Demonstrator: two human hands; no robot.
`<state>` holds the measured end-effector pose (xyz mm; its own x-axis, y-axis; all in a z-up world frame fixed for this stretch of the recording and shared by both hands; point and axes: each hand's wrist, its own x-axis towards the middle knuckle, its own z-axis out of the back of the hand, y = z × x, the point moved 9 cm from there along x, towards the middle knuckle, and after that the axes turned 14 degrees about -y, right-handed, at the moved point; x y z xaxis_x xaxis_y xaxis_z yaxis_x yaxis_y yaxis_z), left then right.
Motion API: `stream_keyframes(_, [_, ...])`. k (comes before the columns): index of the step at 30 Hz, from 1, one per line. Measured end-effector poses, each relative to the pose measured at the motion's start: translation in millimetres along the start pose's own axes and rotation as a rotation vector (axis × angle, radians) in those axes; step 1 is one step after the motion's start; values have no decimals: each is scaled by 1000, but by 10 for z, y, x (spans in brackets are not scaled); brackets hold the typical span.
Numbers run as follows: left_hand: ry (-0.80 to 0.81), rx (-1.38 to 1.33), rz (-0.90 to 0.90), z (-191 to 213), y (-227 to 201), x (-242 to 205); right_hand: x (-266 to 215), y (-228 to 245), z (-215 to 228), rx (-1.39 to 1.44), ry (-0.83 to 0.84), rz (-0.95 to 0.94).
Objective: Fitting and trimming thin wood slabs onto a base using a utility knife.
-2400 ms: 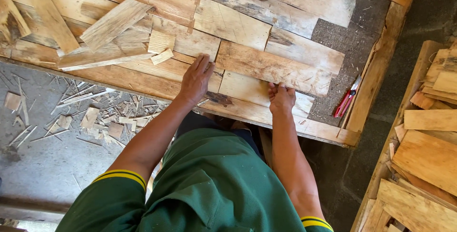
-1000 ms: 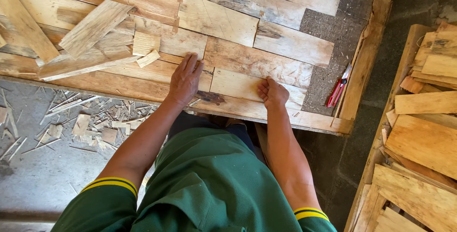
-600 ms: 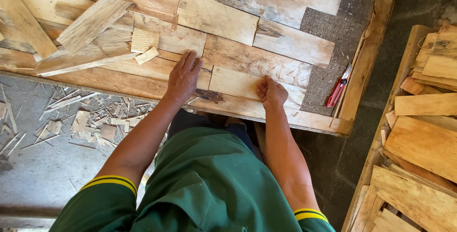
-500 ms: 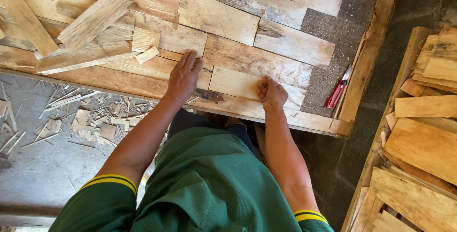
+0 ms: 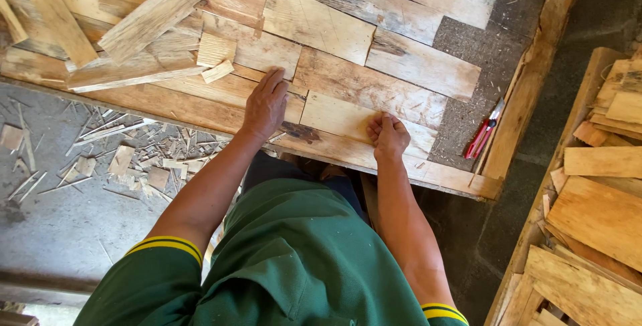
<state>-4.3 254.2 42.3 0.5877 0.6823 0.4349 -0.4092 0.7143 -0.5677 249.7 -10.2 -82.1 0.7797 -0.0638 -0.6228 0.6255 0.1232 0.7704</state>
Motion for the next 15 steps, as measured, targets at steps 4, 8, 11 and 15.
stream_keyframes(4, [-35, -33, 18, 8, 32, -26, 41, -34, -2, 6, 19, 11])
stream_keyframes(8, [-58, -29, -11, 38, -3, -14, 52, -34, 3, -19, 22, 34])
stream_keyframes(11, [-45, -29, -14, 70, -37, 26, 55, -33, 0, -17, 36, 32])
stream_keyframes(15, [-10, 13, 4, -108, 57, -18, -11, 44, 4, 16, 129, 58])
